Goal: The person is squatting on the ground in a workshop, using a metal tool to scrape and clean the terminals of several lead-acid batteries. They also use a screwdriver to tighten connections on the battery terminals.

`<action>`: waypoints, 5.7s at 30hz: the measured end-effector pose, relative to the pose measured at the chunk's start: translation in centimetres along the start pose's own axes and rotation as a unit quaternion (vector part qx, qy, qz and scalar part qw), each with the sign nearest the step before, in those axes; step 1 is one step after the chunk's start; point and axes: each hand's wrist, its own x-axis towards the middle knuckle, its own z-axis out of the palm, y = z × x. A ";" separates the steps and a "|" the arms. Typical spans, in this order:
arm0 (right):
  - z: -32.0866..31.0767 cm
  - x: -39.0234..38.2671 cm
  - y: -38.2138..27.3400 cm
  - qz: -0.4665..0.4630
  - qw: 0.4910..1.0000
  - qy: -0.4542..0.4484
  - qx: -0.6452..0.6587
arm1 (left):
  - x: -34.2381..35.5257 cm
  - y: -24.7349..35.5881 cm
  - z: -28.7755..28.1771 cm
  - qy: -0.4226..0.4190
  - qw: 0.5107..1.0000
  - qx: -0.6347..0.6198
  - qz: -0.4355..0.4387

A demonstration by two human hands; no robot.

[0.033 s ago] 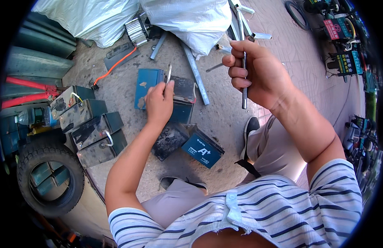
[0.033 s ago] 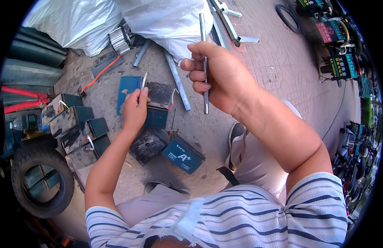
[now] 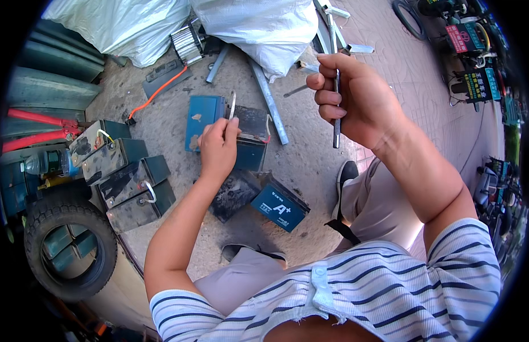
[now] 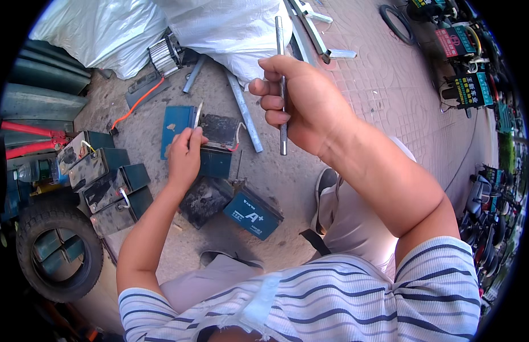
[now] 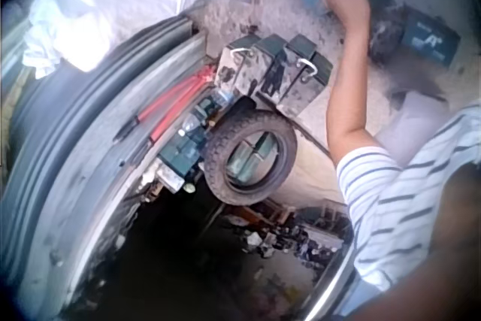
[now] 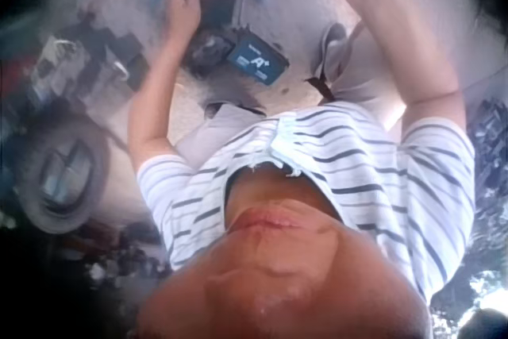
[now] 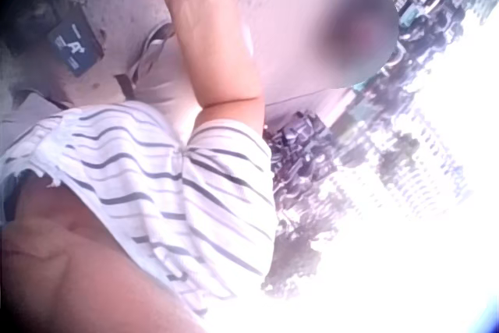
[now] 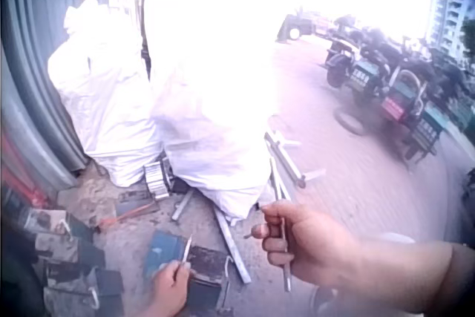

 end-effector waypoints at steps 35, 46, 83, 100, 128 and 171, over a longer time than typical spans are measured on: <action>2.8 0.8 1.5 0.038 0.999 -0.018 0.012 | -0.3 -5.1 -2.9 0.100 0.989 -0.101 0.030; 3.5 0.8 2.4 0.031 0.999 -0.035 -0.009 | 2.7 -6.7 1.3 0.087 0.953 0.288 -0.046; 4.6 1.1 3.0 -0.129 0.989 -0.063 -0.039 | 7.7 3.8 6.6 -0.285 0.844 0.420 -0.175; 2.9 -0.6 -0.4 0.049 0.973 -0.224 -0.043 | 6.5 0.2 1.4 0.007 0.953 0.281 -0.110; 6.5 -1.3 1.9 -0.116 0.639 -0.124 -0.750 | -0.6 -10.0 0.3 -0.147 0.961 -0.072 -0.221; 24.1 -5.7 3.0 -0.277 0.494 -0.356 -0.743 | -13.1 -7.5 -14.9 0.309 0.914 0.260 0.047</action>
